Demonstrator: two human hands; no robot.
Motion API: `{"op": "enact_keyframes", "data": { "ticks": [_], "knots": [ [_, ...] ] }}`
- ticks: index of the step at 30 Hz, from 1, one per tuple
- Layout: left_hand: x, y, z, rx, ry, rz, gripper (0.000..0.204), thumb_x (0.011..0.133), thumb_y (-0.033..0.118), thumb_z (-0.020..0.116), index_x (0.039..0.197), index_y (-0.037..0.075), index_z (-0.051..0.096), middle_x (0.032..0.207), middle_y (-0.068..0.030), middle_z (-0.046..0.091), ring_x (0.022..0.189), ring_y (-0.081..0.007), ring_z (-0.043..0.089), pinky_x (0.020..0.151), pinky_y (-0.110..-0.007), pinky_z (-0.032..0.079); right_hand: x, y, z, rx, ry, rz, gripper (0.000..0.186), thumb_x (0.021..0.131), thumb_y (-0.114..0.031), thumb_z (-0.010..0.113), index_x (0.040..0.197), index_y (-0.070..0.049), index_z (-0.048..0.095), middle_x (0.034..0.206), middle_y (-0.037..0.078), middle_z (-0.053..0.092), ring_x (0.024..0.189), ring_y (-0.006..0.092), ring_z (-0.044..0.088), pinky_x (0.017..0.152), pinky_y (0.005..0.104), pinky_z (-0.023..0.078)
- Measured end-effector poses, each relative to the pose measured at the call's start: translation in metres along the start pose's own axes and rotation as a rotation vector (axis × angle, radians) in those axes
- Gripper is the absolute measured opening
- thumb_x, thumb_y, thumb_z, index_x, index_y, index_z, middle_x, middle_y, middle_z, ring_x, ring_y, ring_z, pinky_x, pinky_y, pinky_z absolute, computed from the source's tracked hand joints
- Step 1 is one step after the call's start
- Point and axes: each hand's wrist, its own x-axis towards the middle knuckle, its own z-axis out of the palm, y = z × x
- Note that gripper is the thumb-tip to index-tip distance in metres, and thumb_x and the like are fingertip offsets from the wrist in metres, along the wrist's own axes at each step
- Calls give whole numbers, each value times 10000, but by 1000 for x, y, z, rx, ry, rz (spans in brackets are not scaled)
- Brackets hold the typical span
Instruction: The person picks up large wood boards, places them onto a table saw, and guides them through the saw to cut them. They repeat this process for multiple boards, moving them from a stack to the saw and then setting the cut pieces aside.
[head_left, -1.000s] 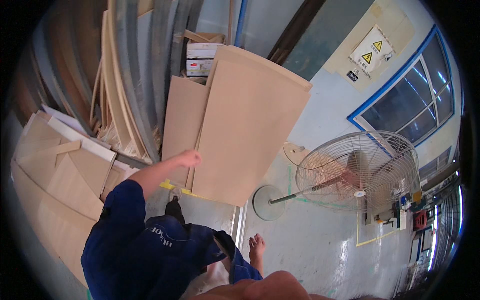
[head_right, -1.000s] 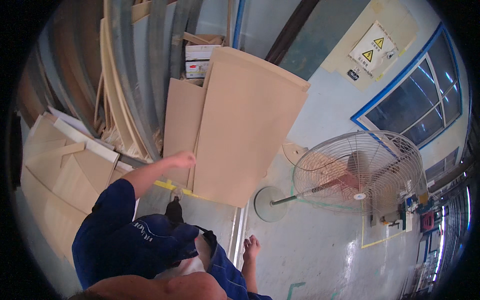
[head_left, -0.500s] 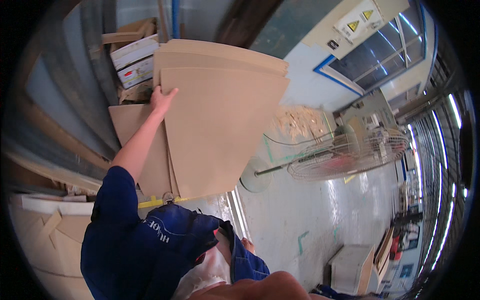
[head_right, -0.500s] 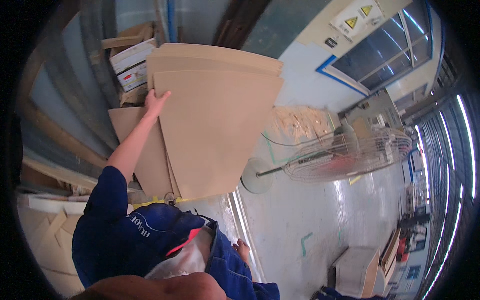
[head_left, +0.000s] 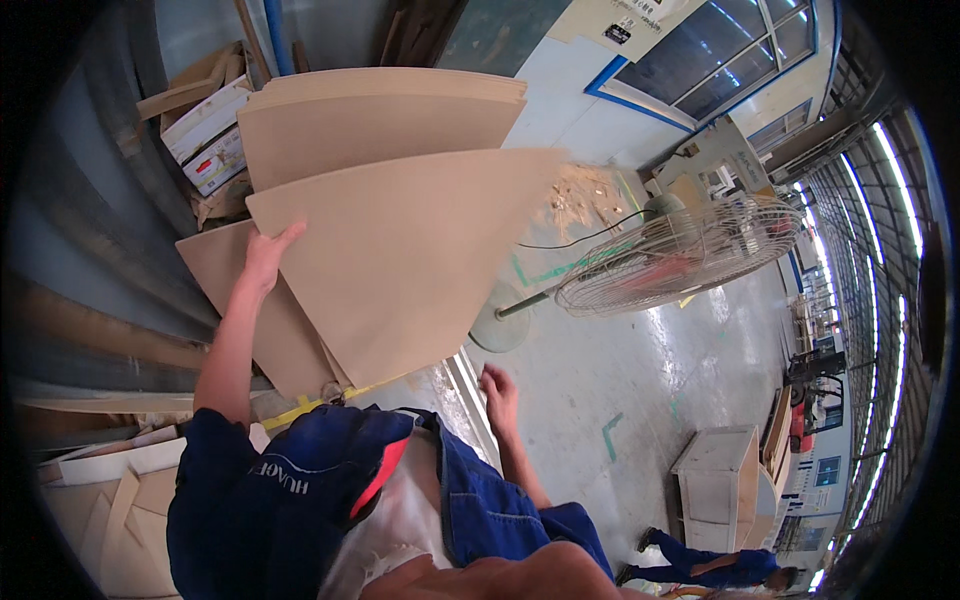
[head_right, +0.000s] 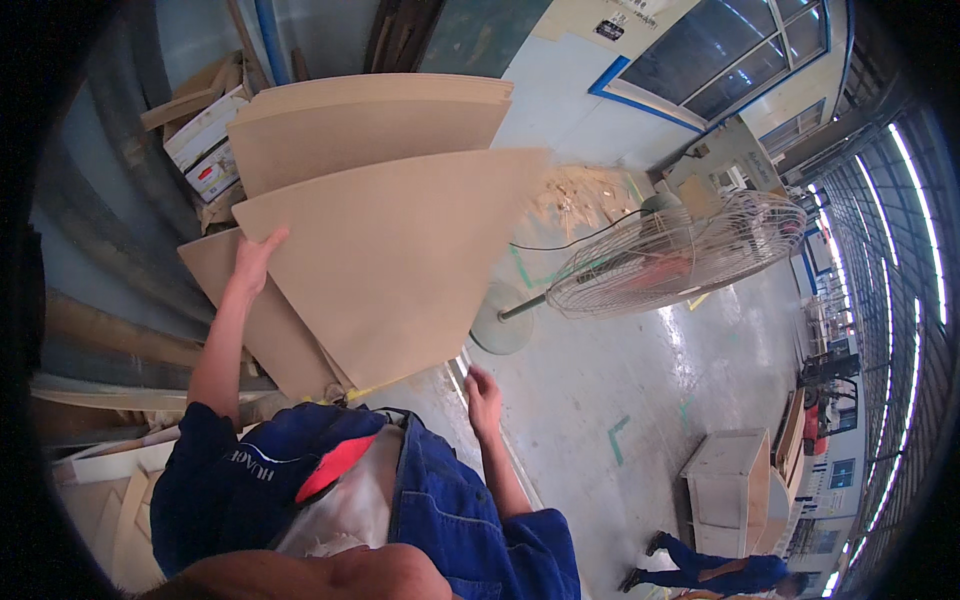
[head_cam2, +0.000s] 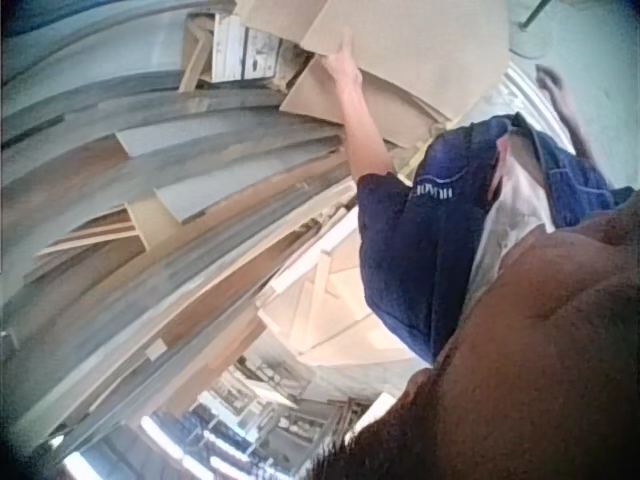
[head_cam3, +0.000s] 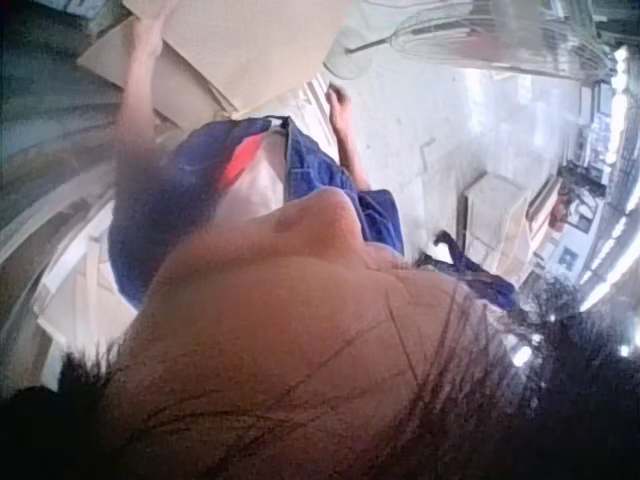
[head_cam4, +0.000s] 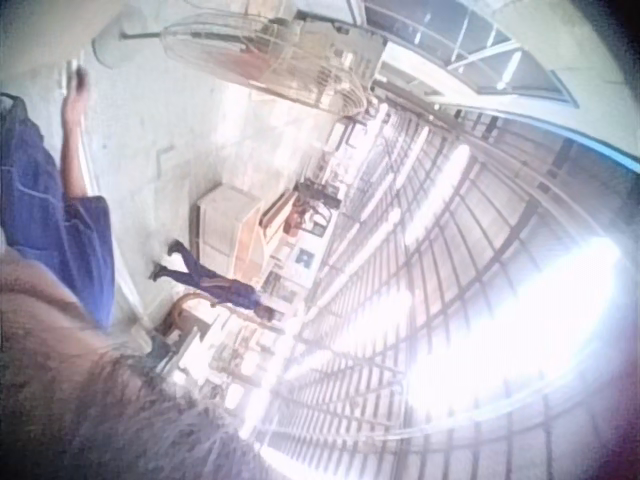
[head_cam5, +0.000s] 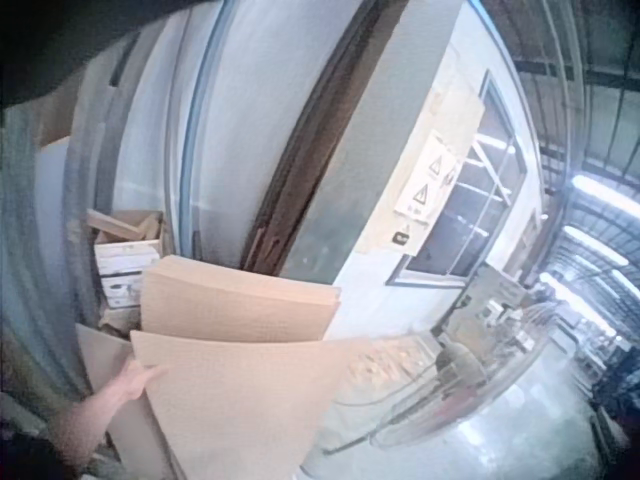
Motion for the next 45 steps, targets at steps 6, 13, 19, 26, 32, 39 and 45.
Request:
{"op": "enact_keyframes", "data": {
  "ticks": [6,13,19,26,32,39,45],
  "knots": [
    [-87,13,-26,-85,36,-117,469,839,61,754,1268,-8,579,1215,-86,651,1107,-196,623,973,-336,497,36,-137,-13,104,198,-416,748,855,-151,756,1467,24,361,1475,210,441,1355,319,451,1117,430,369],
    [-209,-10,-136,-186,152,-78,504,718,91,858,1159,64,615,1178,-57,653,1099,-189,615,932,-345,495,86,-183,-30,210,16,-585,826,766,-162,838,1449,32,417,1425,206,509,1304,309,507,1104,426,393],
    [-254,46,-118,-172,-12,-107,456,613,200,940,882,100,585,946,-122,718,978,-261,678,860,-360,513,60,-198,-89,22,-651,-268,555,729,-298,862,1127,57,708,1248,219,651,1179,283,612,1042,428,469],
    [-225,43,-140,-101,-94,-165,398,616,178,916,865,75,623,923,-139,713,905,-269,691,810,-393,552,-16,-199,-92,0,-538,-192,414,748,-245,825,1035,41,740,1178,239,684,1148,348,643,1011,464,493],
    [-187,46,-145,-224,-385,-173,289,862,324,703,819,59,595,883,-153,670,846,-256,640,780,-381,513,-85,-184,-89,263,-508,-216,374,862,-325,720,969,32,748,1183,247,680,1127,385,635,1035,572,428],
    [-158,68,-120,-354,-590,-223,360,997,365,491,805,79,596,872,-173,658,816,-264,585,833,-400,433,-155,-174,-70,229,-144,-390,223,899,-244,692,886,-27,643,1192,192,670,1204,356,598,1085,596,390],
    [-146,85,-103,-214,-761,-228,600,866,650,572,907,61,681,996,-212,701,979,-321,657,982,-472,438,-191,-131,-97,238,-46,-422,256,884,-280,713,871,-35,643,1024,150,696,1080,330,649,1042,582,415]
  ]
}}
